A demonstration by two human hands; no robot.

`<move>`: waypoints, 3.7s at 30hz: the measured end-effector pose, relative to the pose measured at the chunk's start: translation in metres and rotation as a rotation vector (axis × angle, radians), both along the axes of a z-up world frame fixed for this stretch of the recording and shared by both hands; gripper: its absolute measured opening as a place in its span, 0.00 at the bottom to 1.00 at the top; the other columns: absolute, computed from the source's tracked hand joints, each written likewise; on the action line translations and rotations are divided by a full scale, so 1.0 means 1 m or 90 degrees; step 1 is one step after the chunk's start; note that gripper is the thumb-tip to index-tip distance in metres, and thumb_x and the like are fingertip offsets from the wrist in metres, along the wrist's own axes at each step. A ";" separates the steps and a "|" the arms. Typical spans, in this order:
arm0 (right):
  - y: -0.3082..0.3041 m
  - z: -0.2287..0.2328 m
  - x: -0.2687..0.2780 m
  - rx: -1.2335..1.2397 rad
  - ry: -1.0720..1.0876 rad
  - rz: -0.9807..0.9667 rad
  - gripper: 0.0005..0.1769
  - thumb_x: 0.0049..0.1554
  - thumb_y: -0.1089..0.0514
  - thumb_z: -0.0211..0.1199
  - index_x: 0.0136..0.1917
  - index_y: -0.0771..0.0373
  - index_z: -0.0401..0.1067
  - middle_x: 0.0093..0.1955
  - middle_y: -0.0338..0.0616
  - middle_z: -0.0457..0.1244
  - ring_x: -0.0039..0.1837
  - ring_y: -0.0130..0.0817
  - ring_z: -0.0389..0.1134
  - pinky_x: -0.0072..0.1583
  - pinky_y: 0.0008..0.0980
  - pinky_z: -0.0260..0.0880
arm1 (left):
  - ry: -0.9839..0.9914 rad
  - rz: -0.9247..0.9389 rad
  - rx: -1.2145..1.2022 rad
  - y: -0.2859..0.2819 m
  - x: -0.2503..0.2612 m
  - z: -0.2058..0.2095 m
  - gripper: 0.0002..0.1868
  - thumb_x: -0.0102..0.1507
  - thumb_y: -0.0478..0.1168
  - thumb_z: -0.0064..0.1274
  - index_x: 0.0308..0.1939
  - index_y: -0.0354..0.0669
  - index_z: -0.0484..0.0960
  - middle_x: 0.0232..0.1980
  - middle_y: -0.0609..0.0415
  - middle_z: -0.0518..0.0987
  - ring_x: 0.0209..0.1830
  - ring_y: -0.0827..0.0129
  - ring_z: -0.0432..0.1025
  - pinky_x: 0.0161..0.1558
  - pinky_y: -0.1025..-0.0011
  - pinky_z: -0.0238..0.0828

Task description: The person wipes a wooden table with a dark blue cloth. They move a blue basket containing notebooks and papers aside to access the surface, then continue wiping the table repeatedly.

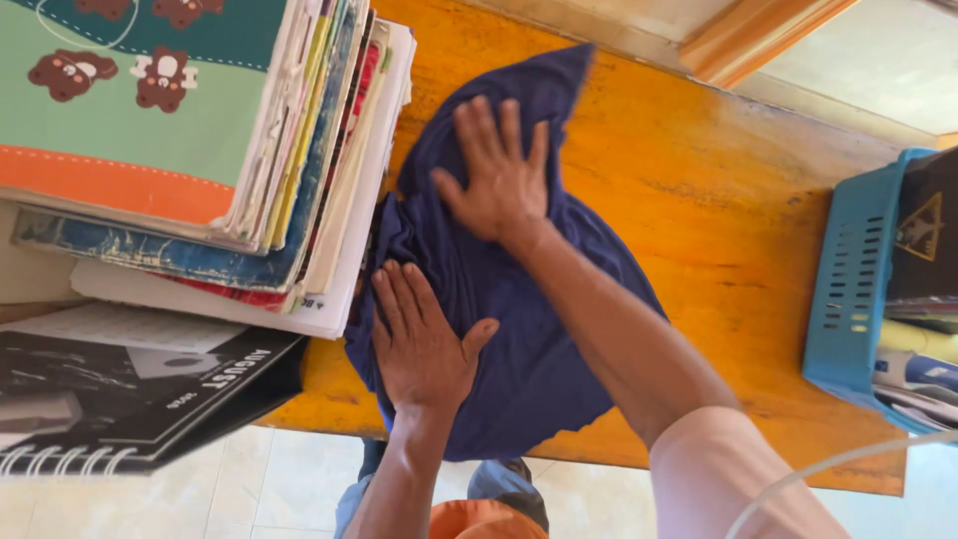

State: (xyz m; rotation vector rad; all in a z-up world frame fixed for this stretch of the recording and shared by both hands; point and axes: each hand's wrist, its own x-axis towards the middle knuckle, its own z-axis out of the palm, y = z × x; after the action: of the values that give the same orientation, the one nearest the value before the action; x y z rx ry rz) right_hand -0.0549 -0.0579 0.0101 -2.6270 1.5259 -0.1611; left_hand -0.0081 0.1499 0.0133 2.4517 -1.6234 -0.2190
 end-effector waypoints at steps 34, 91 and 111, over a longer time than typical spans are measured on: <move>0.128 -0.001 -0.033 -0.016 0.017 0.161 0.45 0.60 0.33 0.54 0.83 0.51 0.51 0.86 0.41 0.45 0.87 0.51 0.37 0.80 0.65 0.31 | -0.023 -0.026 -0.007 0.069 -0.002 -0.005 0.60 0.60 0.78 0.29 0.76 0.25 0.53 0.78 0.30 0.56 0.81 0.43 0.46 0.74 0.43 0.42; 0.170 0.015 -0.166 -0.004 0.026 -0.278 0.45 0.58 0.32 0.53 0.79 0.60 0.54 0.82 0.53 0.46 0.82 0.58 0.39 0.74 0.70 0.30 | -0.044 -0.115 -0.028 0.073 -0.002 -0.014 0.63 0.59 0.80 0.27 0.76 0.26 0.49 0.80 0.31 0.50 0.82 0.43 0.39 0.72 0.37 0.37; 0.183 -0.001 -0.243 -0.031 0.064 -0.329 0.45 0.63 0.34 0.49 0.82 0.64 0.51 0.84 0.58 0.45 0.85 0.58 0.40 0.78 0.64 0.33 | 0.001 -0.353 -0.037 0.041 -0.114 0.004 0.60 0.58 0.77 0.32 0.75 0.27 0.52 0.78 0.31 0.53 0.81 0.44 0.42 0.73 0.38 0.37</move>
State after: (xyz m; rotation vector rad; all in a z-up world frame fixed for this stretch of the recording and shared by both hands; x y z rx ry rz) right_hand -0.2975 0.1251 0.0096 -2.2419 2.2299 -0.1027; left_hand -0.1218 0.1914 0.0172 1.9050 -2.2370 -0.2452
